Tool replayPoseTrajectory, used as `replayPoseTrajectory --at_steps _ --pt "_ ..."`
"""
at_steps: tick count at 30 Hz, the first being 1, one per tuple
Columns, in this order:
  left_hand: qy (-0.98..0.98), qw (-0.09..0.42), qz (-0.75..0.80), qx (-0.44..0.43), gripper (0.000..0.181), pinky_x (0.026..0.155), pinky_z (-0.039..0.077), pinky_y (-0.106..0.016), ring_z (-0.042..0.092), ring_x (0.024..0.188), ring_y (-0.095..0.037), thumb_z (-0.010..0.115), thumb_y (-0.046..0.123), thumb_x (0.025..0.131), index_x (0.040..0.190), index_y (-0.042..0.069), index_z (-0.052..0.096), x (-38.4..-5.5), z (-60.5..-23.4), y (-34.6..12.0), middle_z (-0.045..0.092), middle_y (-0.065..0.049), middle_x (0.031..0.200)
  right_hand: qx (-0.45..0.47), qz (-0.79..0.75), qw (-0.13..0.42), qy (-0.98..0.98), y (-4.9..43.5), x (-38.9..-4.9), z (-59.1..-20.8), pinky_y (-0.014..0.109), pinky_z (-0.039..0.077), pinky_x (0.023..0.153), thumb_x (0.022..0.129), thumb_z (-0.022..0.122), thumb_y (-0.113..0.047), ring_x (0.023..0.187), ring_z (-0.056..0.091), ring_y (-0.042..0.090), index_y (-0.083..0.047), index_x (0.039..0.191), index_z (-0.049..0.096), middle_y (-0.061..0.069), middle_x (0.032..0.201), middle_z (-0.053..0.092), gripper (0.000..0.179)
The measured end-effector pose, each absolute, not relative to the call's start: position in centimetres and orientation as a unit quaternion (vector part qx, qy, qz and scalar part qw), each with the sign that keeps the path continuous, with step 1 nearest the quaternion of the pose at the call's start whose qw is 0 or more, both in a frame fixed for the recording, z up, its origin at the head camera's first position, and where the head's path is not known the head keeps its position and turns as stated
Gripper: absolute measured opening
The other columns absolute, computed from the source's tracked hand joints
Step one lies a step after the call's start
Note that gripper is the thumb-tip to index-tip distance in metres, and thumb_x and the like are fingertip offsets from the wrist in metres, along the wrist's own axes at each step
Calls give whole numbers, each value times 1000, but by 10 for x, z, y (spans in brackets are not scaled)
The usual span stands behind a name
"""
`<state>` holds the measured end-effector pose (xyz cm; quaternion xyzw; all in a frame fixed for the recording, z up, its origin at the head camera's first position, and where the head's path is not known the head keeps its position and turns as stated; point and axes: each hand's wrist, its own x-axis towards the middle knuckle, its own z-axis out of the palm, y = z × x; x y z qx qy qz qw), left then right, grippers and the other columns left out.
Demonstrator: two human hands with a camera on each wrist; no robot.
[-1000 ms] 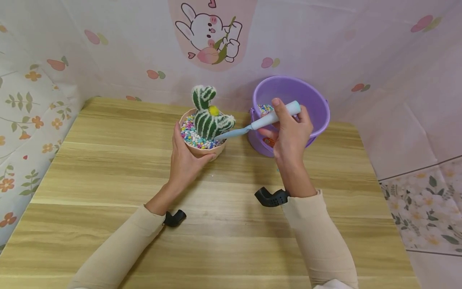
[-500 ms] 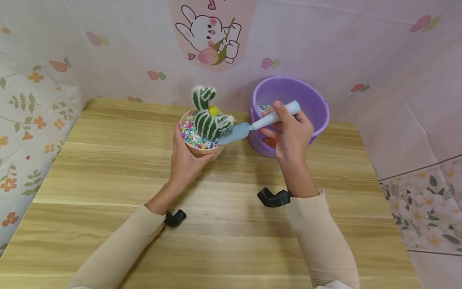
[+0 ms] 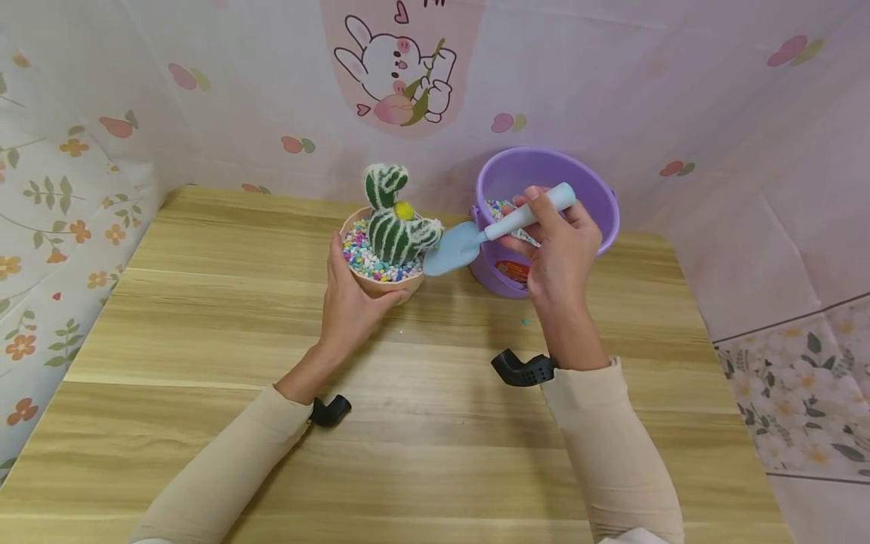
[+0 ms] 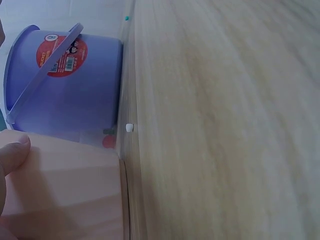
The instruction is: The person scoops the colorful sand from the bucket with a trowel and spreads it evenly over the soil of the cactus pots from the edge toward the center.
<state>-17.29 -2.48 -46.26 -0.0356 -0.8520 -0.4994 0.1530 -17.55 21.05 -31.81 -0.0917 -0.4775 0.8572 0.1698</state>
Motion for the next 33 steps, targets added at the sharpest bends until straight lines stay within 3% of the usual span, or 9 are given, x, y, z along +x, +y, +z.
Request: replayPoseTrajectory --at_steps 19,33 --pt "-845 153 -510 -53 132 112 31 -49 26 144 -30 91 38 65 157 11 -1 -173 -463 -28 17 -15 159 -94 881 224 -405 229 -183 -310 48 55 58 88 71 -4 76 71 38 7 94 59 21 79 67 17" --pt "-851 140 -503 -51 131 112 31 -50 27 143 -32 90 38 67 157 11 -2 -171 -461 -28 16 -17 159 -115 884 272 -363 261 -189 -302 55 53 68 93 63 -5 79 70 40 2 106 53 20 77 64 18"
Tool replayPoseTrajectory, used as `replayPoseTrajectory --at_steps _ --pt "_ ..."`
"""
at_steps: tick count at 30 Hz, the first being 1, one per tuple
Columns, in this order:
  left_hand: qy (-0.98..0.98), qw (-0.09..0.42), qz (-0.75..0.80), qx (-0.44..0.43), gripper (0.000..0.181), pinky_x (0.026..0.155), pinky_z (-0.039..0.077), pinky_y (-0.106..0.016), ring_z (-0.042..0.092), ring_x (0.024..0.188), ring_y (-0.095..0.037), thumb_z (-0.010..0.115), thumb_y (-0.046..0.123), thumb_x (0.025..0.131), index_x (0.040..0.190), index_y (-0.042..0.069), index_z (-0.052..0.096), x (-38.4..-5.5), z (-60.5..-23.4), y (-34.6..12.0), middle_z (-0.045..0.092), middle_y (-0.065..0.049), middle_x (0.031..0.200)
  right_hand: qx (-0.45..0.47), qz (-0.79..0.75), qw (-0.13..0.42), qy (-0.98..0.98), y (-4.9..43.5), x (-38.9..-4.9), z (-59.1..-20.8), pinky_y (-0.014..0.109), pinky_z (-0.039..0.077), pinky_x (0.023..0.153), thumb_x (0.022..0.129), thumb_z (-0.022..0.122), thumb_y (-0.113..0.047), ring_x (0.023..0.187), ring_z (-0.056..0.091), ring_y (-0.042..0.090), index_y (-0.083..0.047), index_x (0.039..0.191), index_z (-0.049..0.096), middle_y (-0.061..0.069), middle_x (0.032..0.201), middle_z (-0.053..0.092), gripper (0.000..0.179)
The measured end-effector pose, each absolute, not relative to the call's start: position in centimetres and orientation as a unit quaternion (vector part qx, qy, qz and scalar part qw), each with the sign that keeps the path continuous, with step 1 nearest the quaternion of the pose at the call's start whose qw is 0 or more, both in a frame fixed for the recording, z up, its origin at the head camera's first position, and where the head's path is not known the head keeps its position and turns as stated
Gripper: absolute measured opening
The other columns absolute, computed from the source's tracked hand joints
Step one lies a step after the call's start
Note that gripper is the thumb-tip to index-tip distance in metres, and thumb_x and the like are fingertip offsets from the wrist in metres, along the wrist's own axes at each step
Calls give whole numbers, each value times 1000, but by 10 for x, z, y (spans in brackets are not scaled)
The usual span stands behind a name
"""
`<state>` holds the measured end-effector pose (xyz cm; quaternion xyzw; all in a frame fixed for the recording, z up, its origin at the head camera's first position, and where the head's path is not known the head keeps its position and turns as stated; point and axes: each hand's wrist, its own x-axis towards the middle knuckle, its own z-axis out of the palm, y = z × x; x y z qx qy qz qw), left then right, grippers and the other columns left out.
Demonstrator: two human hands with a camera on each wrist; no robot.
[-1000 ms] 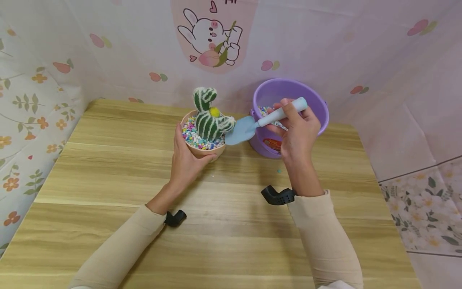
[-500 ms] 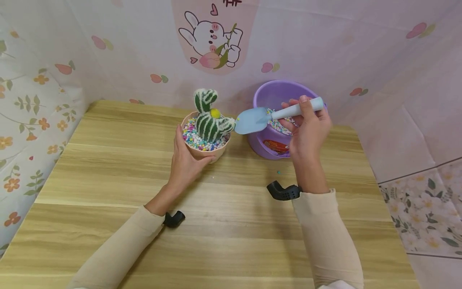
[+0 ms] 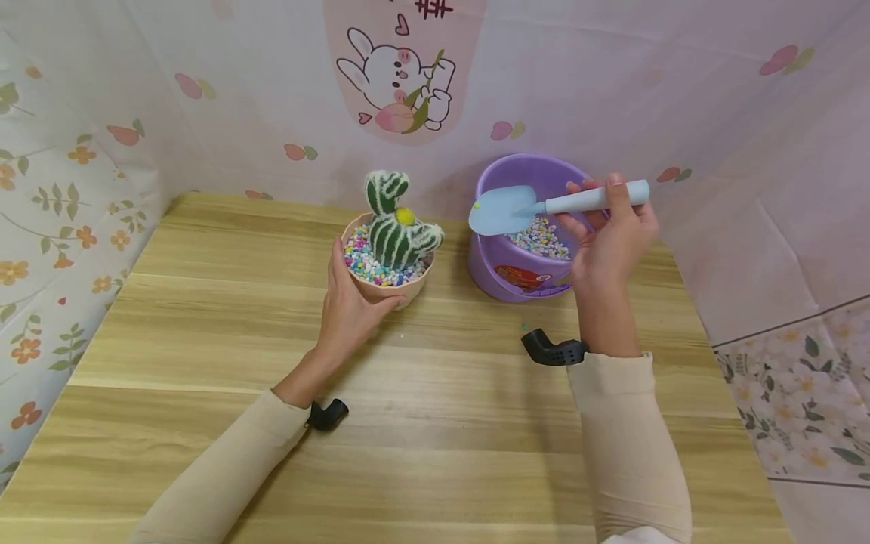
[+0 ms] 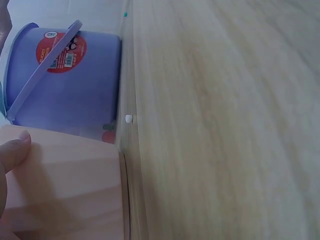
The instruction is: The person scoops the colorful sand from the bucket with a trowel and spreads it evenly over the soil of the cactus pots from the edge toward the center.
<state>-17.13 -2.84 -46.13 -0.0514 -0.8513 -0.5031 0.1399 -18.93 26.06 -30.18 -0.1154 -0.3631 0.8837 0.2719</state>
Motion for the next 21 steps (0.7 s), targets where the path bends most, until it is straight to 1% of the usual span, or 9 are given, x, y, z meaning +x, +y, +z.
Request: replayPoseTrajectory --at_steps 3,7,11,17,21 --pt "-853 137 -501 -52 131 111 32 -50 27 143 -32 89 39 67 157 11 -2 -171 -461 -29 15 -16 159 -131 885 277 -350 271 -191 -301 57 53 69 94 62 -6 76 70 40 -2 113 55 20 80 62 21" --pt "-854 136 -500 -51 130 110 33 -50 28 143 -32 88 42 68 157 12 -2 -171 -461 -29 15 -16 160 -154 886 284 -334 283 -194 -300 58 53 72 94 62 -7 74 69 39 -4 115 57 20 82 61 21" --pt "-854 139 -499 -48 130 110 35 -50 30 142 -32 89 42 67 157 12 -1 -171 -461 -29 16 -16 159 -167 883 288 -332 291 -196 -297 57 53 73 94 63 -7 76 69 39 -4 113 58 19 84 61 20" --pt "-852 142 -502 -47 131 111 33 -49 30 142 -31 90 41 66 157 11 0 -171 -462 -28 17 -16 159 -175 878 285 -342 300 -199 -298 56 54 71 93 65 -8 82 70 39 -4 113 59 19 90 63 21" --pt "-852 144 -502 -45 131 111 33 -49 30 142 -32 90 40 65 157 11 0 -172 -463 -27 18 -16 159 -173 881 272 -345 306 -203 -301 57 54 70 92 66 -6 81 69 38 -5 111 58 19 90 62 20"
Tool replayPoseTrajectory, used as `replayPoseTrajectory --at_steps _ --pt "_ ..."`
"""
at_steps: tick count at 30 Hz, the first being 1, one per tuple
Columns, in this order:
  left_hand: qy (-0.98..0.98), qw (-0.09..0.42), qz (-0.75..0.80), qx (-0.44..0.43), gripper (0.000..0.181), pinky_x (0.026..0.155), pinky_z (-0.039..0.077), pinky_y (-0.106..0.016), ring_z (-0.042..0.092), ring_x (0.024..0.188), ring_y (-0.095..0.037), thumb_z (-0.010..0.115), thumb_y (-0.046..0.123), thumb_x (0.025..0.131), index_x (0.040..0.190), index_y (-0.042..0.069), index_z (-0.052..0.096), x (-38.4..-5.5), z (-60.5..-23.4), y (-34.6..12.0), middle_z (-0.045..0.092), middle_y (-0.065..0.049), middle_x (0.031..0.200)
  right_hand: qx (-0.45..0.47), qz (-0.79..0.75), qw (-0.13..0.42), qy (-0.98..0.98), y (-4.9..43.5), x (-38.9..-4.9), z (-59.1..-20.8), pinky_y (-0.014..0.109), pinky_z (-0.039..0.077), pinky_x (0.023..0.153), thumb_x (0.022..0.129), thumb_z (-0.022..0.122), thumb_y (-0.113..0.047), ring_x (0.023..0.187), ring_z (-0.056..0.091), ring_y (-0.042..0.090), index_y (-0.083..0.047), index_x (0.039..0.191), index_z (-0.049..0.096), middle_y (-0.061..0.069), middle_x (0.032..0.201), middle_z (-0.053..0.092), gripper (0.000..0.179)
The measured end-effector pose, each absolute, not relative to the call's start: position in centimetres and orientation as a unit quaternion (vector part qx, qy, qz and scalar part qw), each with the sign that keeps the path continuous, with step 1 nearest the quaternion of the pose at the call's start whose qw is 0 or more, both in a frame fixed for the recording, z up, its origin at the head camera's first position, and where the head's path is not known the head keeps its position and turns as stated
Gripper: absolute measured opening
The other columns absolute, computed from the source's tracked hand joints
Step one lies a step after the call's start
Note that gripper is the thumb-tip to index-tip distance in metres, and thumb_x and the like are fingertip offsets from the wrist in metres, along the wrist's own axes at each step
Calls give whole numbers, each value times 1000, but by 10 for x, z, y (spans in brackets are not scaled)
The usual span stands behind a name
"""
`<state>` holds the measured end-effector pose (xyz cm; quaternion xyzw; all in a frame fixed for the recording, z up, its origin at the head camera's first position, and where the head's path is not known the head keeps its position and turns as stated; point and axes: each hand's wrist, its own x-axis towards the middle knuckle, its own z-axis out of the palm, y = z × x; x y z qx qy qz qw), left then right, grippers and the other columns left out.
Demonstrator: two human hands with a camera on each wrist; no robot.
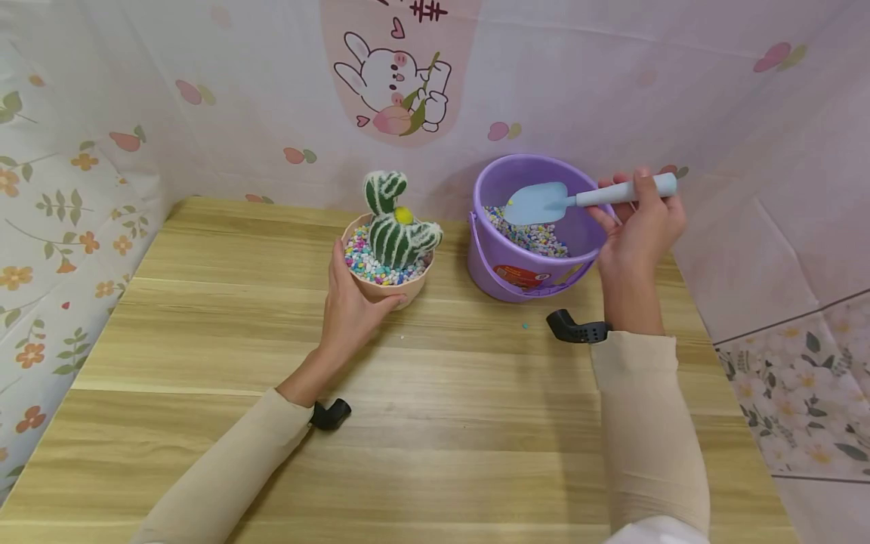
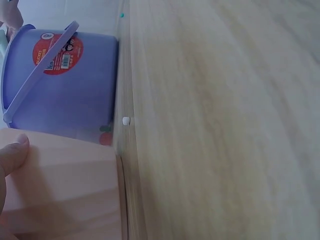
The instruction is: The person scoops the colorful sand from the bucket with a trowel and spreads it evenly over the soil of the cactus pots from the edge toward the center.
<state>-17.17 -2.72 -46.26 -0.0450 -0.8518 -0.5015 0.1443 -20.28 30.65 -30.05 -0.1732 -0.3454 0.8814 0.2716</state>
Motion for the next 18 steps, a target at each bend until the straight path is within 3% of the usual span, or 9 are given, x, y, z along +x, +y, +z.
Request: replayPoseTrajectory --at_steps 7,14,18 --pt "-856 147 -495 -40 130 110 34 -50 31 141 -33 88 46 67 157 10 0 -174 -463 -25 17 -16 159 -189 884 248 -348 317 -208 -305 54 56 72 91 66 -6 88 67 35 -13 116 58 17 97 60 27" --pt "-855 154 -494 -35 130 110 34 -48 32 141 -33 89 45 66 156 9 2 -178 -463 -21 18 -17 158 -182 880 244 -366 319 -213 -309 53 56 73 87 71 -5 83 68 36 -5 101 60 16 86 62 18" --pt "-854 156 -495 -30 130 111 34 -48 31 141 -32 89 43 66 156 10 2 -181 -462 -19 19 -17 158 -177 873 239 -385 320 -220 -310 50 58 66 86 72 -3 78 69 36 -3 96 61 16 81 62 15"
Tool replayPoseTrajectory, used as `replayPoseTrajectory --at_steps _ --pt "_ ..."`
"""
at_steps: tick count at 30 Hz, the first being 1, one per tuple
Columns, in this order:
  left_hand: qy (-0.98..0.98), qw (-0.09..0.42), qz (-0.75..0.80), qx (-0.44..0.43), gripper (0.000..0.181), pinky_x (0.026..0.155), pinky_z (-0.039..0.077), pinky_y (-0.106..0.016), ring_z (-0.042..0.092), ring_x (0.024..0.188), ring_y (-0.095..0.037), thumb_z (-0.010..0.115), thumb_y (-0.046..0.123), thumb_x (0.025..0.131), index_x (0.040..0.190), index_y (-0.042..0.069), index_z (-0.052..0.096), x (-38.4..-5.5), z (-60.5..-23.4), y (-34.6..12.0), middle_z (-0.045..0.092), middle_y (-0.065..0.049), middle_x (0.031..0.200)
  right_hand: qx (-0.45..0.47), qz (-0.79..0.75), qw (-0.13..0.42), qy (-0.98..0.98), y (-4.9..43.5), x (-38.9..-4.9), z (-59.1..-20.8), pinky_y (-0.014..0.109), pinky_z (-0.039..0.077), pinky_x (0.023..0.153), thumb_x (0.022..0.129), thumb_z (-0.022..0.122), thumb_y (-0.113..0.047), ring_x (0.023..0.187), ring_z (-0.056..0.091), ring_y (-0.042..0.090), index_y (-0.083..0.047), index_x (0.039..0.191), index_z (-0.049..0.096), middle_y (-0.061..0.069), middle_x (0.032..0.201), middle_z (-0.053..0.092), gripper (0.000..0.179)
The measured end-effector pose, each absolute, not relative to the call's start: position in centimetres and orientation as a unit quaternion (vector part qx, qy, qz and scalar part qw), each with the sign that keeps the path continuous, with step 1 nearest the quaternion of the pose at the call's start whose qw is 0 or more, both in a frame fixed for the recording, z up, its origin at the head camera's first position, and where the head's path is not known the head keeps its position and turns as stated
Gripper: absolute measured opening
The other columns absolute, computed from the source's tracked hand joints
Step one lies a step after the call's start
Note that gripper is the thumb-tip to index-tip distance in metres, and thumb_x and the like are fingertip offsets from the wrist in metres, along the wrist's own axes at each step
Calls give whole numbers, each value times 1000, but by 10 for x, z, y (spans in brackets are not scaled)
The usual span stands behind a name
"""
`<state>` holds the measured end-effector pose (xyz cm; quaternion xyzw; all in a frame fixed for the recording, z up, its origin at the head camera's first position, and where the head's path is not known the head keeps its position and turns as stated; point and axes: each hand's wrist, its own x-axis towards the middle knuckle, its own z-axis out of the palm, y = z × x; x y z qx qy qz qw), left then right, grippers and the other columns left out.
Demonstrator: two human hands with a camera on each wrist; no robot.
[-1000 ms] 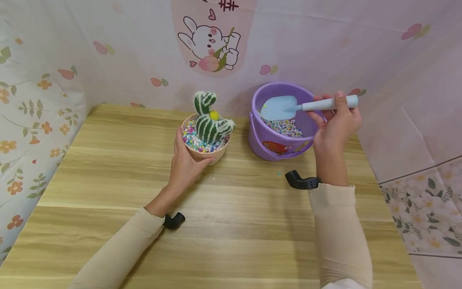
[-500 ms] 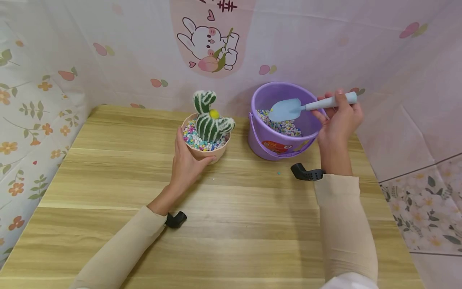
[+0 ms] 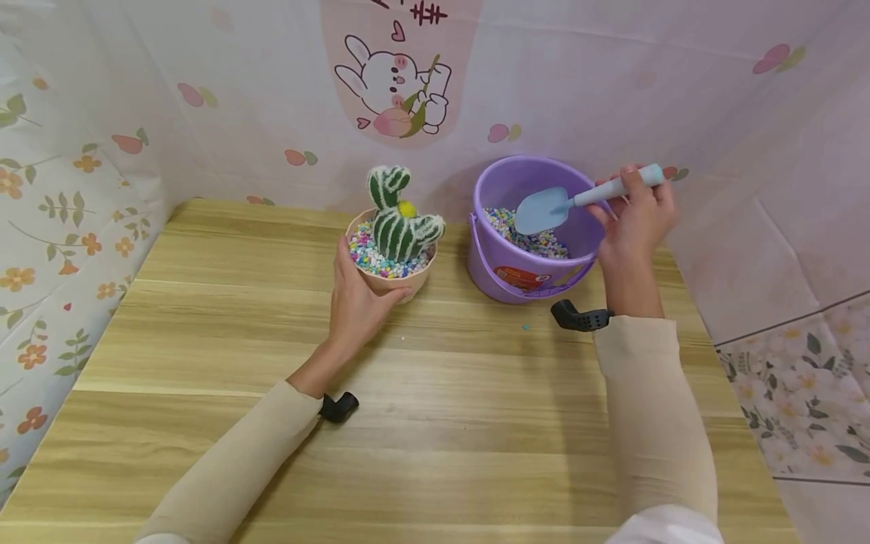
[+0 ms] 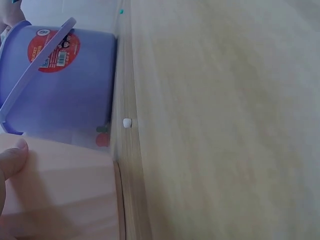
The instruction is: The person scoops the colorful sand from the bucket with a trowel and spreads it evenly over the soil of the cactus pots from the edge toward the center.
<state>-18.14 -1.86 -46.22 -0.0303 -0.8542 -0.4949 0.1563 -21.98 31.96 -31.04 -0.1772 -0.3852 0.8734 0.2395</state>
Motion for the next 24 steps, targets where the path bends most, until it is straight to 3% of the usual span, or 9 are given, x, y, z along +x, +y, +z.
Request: replayPoseTrajectory --at_steps 7,14,24 --pt "-851 166 -497 -23 131 110 35 -48 33 140 -32 91 41 64 156 11 3 -188 -463 -12 21 -16 157 -195 852 226 -430 321 -230 -311 40 53 44 82 76 -4 70 71 31 -4 99 62 14 81 66 21" --pt "-853 170 -493 -13 131 112 33 -45 32 141 -30 91 43 63 156 10 4 -195 -462 -6 21 -15 158 -192 852 196 -446 322 -236 -310 41 54 46 82 77 -4 76 71 31 0 99 61 15 84 68 24" --pt "-855 180 -487 -8 130 111 34 -44 32 141 -31 90 44 64 155 6 5 -203 -461 1 22 -17 157 -185 844 185 -467 321 -247 -313 41 54 45 80 78 -3 66 71 29 1 94 63 12 78 66 20"
